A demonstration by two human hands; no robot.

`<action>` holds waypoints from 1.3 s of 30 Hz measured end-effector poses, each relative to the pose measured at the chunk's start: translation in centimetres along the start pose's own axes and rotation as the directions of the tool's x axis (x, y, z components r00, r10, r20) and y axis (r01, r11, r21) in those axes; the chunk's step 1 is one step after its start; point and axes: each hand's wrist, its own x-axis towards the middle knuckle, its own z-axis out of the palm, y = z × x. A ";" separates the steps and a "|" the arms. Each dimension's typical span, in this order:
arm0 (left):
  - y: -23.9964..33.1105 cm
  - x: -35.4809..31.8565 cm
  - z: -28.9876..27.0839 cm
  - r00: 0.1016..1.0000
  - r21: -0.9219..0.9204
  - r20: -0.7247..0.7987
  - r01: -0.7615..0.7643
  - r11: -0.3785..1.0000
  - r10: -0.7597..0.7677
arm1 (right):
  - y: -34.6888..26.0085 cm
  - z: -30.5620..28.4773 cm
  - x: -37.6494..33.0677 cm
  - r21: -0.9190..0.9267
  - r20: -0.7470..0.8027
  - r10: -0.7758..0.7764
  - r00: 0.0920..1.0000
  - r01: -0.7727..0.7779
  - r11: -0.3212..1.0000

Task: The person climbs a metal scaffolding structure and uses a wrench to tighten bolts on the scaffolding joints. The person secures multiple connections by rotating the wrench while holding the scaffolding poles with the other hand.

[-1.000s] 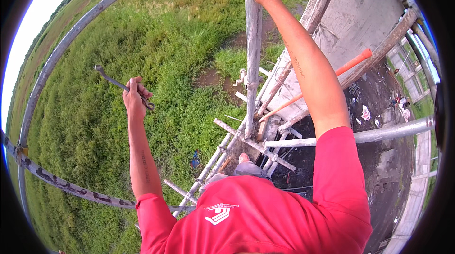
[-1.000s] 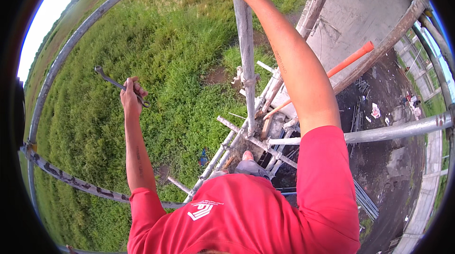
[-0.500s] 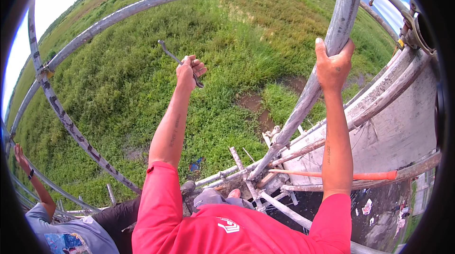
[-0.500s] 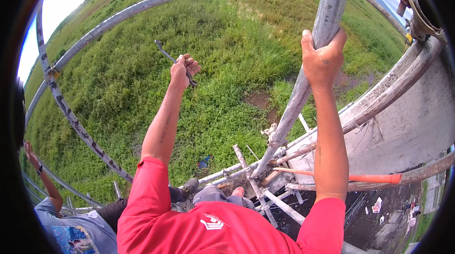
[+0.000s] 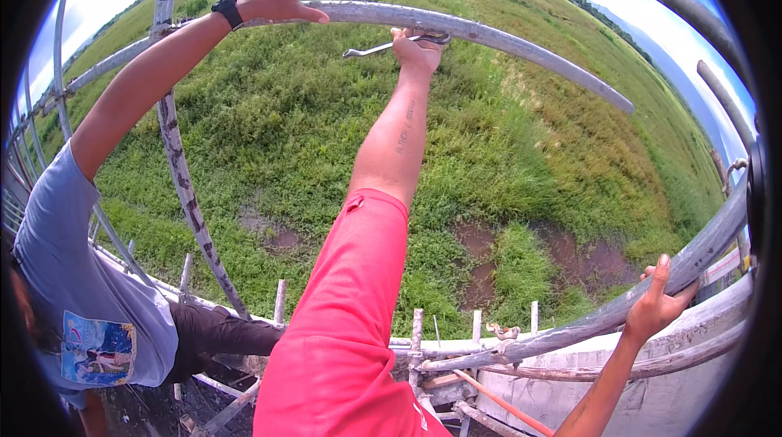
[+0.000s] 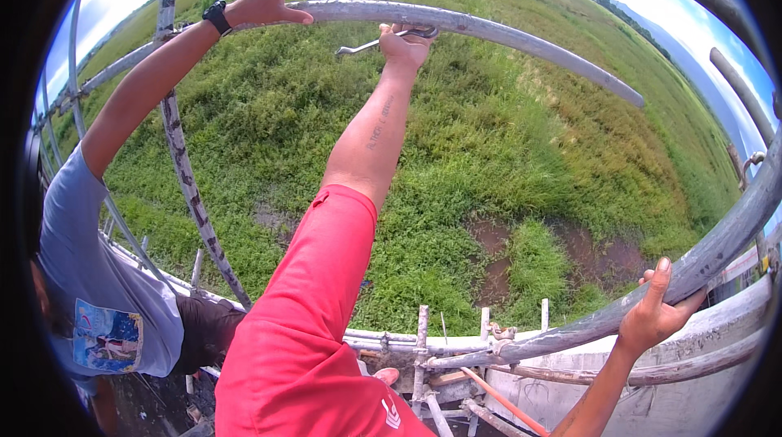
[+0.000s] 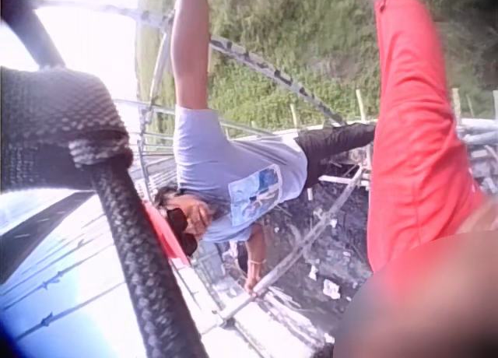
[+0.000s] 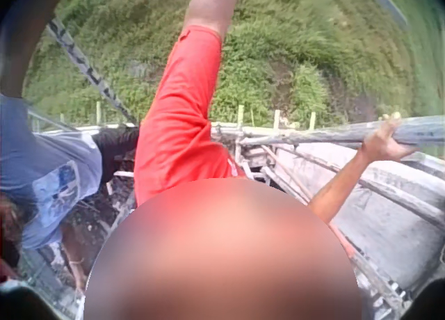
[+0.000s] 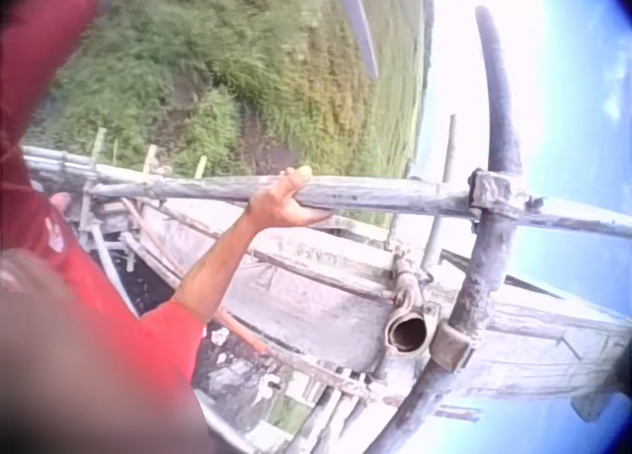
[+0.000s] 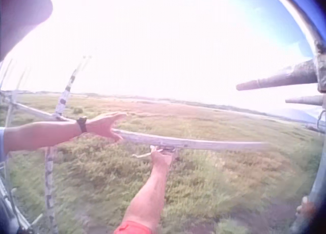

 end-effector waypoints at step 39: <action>-2.4 -22.0 20.8 0.994 0.001 0.019 0.106 0.994 -0.106 | -0.4 1.6 0.5 -0.187 -0.004 -0.187 0.982 0.183 0.965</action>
